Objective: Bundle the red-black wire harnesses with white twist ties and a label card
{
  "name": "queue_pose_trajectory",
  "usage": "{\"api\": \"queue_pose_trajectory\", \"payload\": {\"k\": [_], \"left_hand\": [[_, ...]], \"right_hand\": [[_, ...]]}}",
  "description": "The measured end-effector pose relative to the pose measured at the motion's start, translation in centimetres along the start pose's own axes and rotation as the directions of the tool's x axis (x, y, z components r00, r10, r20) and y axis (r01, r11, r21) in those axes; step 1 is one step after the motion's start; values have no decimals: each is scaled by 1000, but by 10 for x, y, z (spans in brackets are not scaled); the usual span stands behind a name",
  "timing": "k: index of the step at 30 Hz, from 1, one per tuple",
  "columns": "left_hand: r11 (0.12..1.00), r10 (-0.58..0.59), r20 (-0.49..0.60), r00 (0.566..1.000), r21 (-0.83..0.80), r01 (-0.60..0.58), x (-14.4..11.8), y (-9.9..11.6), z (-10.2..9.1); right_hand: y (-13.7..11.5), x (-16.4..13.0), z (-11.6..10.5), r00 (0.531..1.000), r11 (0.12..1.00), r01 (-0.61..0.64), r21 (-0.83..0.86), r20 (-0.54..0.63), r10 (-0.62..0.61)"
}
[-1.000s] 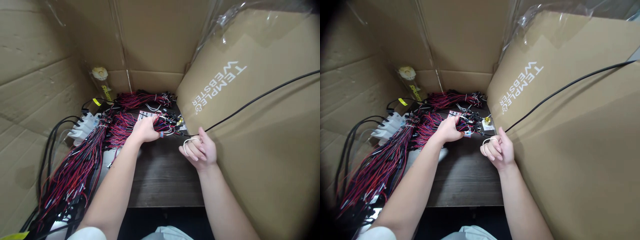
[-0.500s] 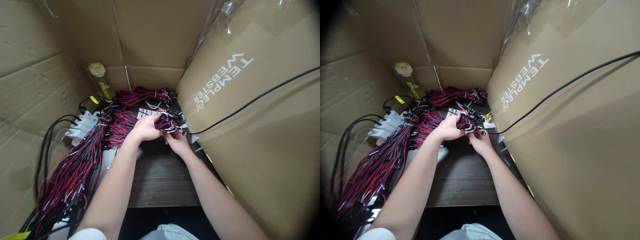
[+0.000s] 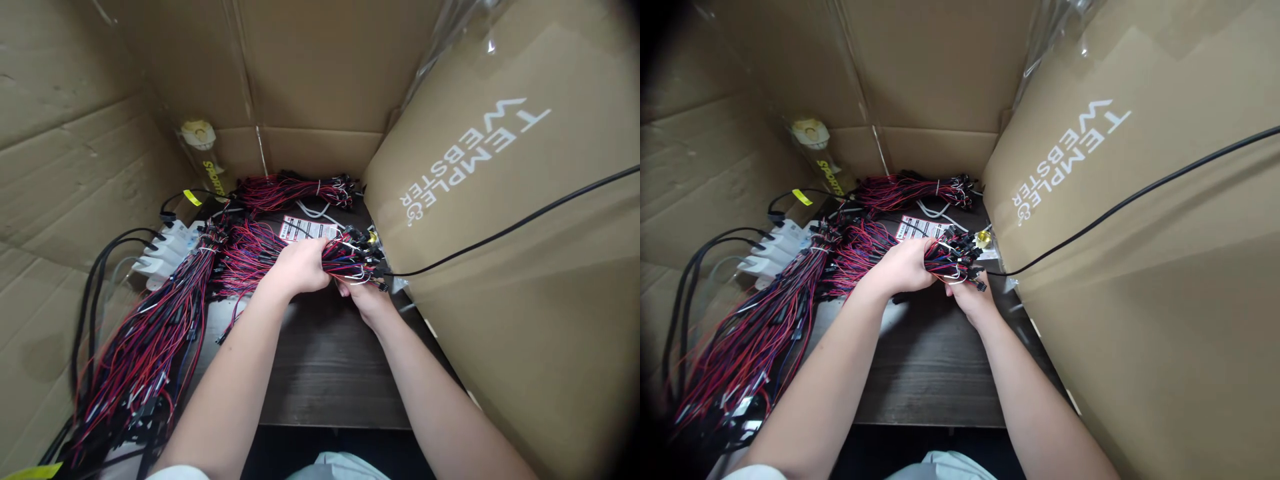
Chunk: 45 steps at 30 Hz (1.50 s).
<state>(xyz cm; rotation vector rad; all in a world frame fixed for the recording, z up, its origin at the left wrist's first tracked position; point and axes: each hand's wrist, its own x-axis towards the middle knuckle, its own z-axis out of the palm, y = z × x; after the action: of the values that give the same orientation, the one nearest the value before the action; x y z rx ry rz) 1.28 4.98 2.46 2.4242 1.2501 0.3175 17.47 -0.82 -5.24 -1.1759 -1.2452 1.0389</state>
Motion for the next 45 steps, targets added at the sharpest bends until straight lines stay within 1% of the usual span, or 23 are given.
{"api": "queue_pose_trajectory", "payload": {"k": [3, 7, 11, 14, 16, 21, 24, 28, 30, 34, 38, 41, 45], "left_hand": [[998, -29, -22, 999, 46, 30, -1, 0, -1], [1000, -28, -41, 999, 4, 28, -3, -1, -5], [1000, -19, -59, 998, -14, 18, -4, -2, -6], [999, -19, -63, 998, -27, 17, -5, -2, -6], [998, -23, -63, 998, -54, 19, -6, -2, -7], [994, -22, -77, 997, -106, 14, -8, -2, -9], [993, -10, -89, 996, -115, 0, -9, -3, -9], [991, 10, -109, 994, -131, -24, -10, -3, -10], [991, 7, -118, 993, -135, -23, -10, -3, -11], [992, -4, -119, 993, -127, -11, -10, -3, -11], [993, -14, -121, 993, -121, -1, -10, -2, -11], [996, -16, -124, 992, -93, 4, -8, -2, -10], [1000, -9, -142, 990, -9, 8, -5, -3, -4]], "right_hand": [[-9, -3, -6, 999, 1000, 15, -3, 51, -14], [-19, -9, -15, 997, 1000, 2, 0, 76, -2], [-13, -10, -23, 998, 998, -33, 44, 53, 31], [-9, -8, -29, 996, 991, -72, 113, 66, 64], [-10, -8, -31, 994, 983, -89, 159, 72, 79], [-19, -12, -32, 997, 981, -77, 178, 2, 78], [-18, -13, -30, 994, 974, -98, 202, -28, 106], [-10, -13, -27, 994, 977, -103, 187, -23, 109], [-6, -15, -26, 996, 978, -90, 186, 20, 88], [0, -19, -16, 994, 962, -71, 265, 102, 45], [-3, -20, 7, 991, 945, -49, 324, 130, 6], [-6, -18, 29, 995, 923, 26, 385, 83, -63], [-7, -12, 54, 990, 877, 138, 459, -70, -119]]}}
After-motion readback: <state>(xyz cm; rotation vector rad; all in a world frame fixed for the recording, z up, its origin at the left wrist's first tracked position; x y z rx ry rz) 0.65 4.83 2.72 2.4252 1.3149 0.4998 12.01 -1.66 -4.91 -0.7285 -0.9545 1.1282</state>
